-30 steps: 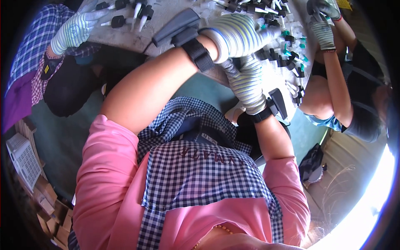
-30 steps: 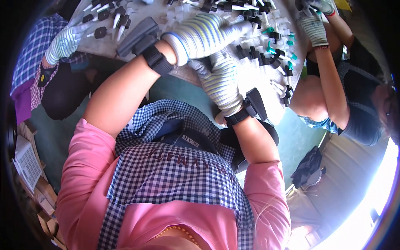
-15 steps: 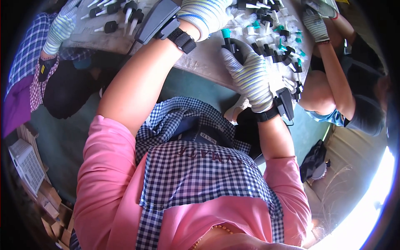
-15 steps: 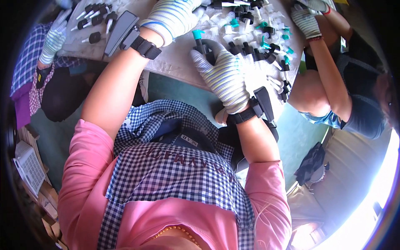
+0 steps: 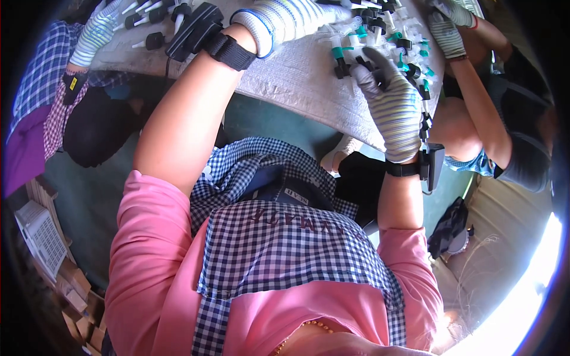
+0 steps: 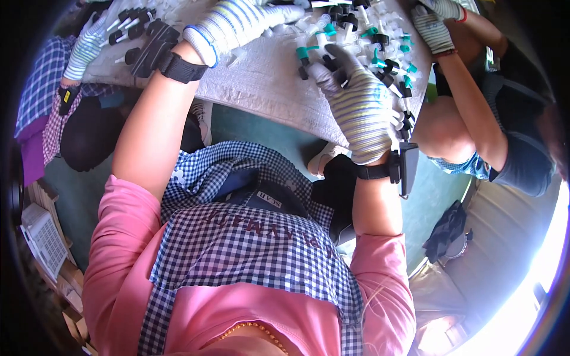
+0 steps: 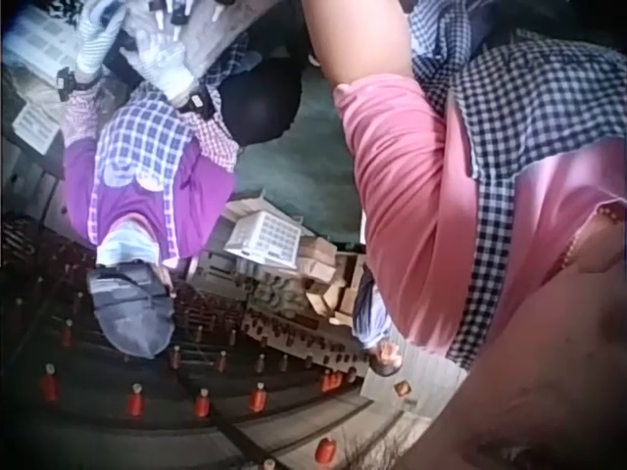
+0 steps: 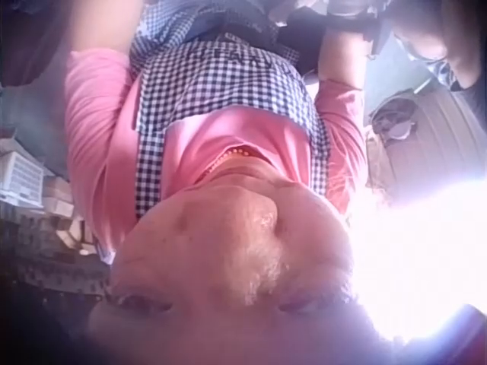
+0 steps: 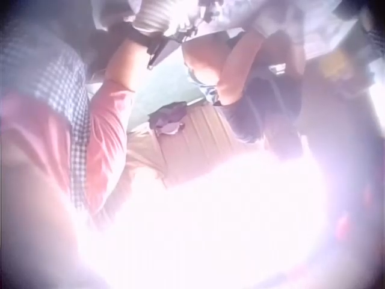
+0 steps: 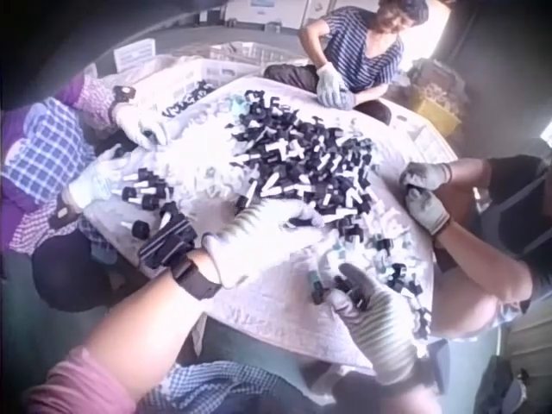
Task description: Assembling various plastic components of pump sprayers or dispensers.
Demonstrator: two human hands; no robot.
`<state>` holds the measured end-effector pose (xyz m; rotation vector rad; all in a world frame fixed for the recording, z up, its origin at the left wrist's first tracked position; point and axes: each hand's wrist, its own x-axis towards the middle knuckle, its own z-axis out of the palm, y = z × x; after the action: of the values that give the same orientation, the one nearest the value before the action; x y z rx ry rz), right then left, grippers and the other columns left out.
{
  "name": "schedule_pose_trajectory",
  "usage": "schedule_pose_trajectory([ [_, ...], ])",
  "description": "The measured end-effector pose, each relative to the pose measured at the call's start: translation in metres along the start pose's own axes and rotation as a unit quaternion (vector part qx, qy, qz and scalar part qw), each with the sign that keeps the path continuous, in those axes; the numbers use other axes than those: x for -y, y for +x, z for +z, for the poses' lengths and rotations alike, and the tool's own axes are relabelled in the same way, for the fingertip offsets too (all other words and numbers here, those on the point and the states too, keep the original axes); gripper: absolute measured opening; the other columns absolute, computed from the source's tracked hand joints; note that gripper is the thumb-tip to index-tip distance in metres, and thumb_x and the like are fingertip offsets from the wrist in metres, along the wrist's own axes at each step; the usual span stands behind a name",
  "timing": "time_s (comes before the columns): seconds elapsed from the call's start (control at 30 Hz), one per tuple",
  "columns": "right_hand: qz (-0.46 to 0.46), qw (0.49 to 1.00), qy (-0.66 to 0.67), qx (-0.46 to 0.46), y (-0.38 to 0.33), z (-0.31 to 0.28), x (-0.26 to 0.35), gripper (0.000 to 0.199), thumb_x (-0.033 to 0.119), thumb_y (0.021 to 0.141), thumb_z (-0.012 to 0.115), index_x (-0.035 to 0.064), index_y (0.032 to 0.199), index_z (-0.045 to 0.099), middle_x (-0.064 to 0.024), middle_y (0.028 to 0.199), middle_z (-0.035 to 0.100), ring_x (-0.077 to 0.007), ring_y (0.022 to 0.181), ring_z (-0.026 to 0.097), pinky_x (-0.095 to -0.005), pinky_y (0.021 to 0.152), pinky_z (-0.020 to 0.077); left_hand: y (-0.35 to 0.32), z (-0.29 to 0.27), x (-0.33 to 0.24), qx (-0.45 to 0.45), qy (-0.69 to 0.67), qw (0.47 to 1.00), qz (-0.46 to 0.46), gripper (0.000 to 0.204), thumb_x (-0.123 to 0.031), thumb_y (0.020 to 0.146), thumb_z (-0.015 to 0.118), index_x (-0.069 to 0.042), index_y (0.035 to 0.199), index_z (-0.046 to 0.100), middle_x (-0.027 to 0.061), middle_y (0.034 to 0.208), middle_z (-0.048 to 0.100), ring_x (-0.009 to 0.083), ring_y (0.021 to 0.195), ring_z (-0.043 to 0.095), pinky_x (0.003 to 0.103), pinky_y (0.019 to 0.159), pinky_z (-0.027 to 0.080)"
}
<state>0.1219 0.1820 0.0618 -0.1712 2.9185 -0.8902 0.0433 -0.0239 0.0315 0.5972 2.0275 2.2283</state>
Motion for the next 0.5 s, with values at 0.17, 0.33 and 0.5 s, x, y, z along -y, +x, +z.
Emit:
schedule_pose_trajectory([
  [0.17, -0.046, 0.978, 0.203, -0.017, 0.007, 0.02, -0.019, 0.052, 0.027, 0.09, 0.074, 0.0008, 0.132, 0.057, -0.0035, 0.086, 0.069, -0.0088, 0.078, 0.06, -0.0256, 0.071, 0.0507, -0.004, 0.014, -0.011, 0.131, -0.004, 0.982, -0.134, 0.023, -0.016, 0.094, 0.067, -0.003, 0.113, 0.07, 0.0003, 0.095, 0.072, 0.0038, 0.075, 0.062, 0.02, 0.061, 0.05],
  [0.33, -0.034, 0.959, 0.281, -0.019, 0.013, 0.024, -0.027, 0.043, 0.022, 0.092, 0.072, -0.0011, 0.126, 0.059, -0.0071, 0.1, 0.07, -0.01, 0.088, 0.063, -0.0241, 0.079, 0.0518, -0.012, 0.039, 0.033, 0.071, 0.162, 0.983, 0.037, 0.025, -0.02, 0.094, 0.064, -0.018, 0.117, 0.073, 0.0038, 0.11, 0.071, 0.0188, 0.099, 0.065, 0.032, 0.086, 0.052],
  [0.5, -0.002, 0.954, 0.3, -0.013, 0.008, 0.018, -0.018, 0.031, 0.013, 0.096, 0.066, 0.0014, 0.124, 0.061, -0.0029, 0.107, 0.069, -0.0068, 0.093, 0.06, -0.0219, 0.085, 0.0474, -0.012, 0.033, 0.02, 0.113, 0.095, 0.987, -0.069, 0.031, -0.014, 0.095, 0.058, -0.017, 0.124, 0.068, 0.0058, 0.117, 0.069, 0.0212, 0.102, 0.067, 0.032, 0.091, 0.055],
])
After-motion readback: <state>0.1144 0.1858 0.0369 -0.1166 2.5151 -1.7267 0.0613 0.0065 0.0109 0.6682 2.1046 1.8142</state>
